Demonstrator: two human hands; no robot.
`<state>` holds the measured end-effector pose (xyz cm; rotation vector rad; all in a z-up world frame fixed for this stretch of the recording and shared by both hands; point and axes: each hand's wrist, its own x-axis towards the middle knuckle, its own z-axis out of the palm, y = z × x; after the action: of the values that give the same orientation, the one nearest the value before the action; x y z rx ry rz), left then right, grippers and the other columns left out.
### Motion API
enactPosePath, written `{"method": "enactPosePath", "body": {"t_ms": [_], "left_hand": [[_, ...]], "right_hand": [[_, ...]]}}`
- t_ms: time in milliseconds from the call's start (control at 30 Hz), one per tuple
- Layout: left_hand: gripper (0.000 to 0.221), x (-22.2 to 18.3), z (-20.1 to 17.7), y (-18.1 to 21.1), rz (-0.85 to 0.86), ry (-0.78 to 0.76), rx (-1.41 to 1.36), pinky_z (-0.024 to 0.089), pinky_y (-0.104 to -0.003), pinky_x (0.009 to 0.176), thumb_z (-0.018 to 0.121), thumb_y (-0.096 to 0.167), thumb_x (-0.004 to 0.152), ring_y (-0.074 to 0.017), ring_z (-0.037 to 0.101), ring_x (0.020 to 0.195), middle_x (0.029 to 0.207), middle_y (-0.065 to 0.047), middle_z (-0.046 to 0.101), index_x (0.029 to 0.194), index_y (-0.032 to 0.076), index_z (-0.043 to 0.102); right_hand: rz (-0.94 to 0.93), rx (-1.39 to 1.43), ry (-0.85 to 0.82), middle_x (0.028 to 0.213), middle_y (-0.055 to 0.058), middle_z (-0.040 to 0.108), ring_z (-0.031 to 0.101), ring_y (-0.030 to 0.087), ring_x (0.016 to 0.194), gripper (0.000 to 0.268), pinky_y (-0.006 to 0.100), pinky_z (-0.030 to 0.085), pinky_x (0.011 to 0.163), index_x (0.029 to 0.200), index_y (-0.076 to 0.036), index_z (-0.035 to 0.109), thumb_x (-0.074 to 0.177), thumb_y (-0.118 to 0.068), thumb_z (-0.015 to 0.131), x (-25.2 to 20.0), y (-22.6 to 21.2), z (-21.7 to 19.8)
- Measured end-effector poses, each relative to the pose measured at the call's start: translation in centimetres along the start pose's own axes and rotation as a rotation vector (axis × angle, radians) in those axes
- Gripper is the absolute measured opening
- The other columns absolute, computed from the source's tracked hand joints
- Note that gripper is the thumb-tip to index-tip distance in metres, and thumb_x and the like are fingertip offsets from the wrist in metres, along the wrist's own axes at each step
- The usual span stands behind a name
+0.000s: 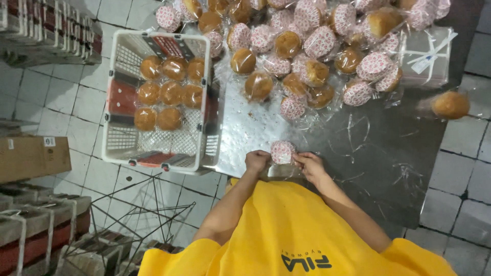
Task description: The person is picking up donuts from a table, placing each one into a plastic bag, and then neatly arranging the bagged donuts into a plastic crate.
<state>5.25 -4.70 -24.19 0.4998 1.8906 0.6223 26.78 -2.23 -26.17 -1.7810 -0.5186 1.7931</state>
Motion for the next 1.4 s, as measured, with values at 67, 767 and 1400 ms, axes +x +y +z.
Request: {"method": "enactPosePath", "body": {"t_ms": [67,767,1400], "left_hand": [[0.015,6.3,1.3,-7.1,-0.181,-0.150,-0.045,0.065,-0.044,0.063,0.077,0.016,0.076,-0.0269,0.074,0.072,0.080,-0.009,0.074,0.089,0.022,0.081],[0.045,-0.4,-29.1,11.3,0.784,0.185,0.770,0.049,-0.058,0.097,0.067,0.031,0.087,-0.0363,0.056,0.118,0.124,-0.008,0.066,0.130,0.022,0.062],[0.084,9.9,-38.8,9.2,0.877,-0.244,1.381,0.017,-0.053,0.120,0.067,0.021,0.087,-0.0292,0.021,0.149,0.156,-0.009,0.036,0.160,0.023,0.024]], "right_hand": [[0.242,0.068,-0.059,0.071,-0.001,0.064,0.060,0.010,0.057,0.018,0.022,0.043,0.051,0.089,-0.011,0.069,0.083,-0.013,0.086,-0.1,2.1,-0.8],[-1.011,-0.401,-0.451,0.127,0.013,0.050,0.057,0.027,0.118,0.092,0.040,0.047,0.105,0.139,-0.006,0.036,0.066,-0.004,0.092,-19.5,-18.5,32.9],[-0.965,-1.364,-0.261,0.119,0.014,0.063,0.055,0.036,0.122,0.027,0.046,0.042,0.102,0.101,-0.020,0.076,0.083,-0.040,0.076,-9.5,-15.8,40.8]]}}
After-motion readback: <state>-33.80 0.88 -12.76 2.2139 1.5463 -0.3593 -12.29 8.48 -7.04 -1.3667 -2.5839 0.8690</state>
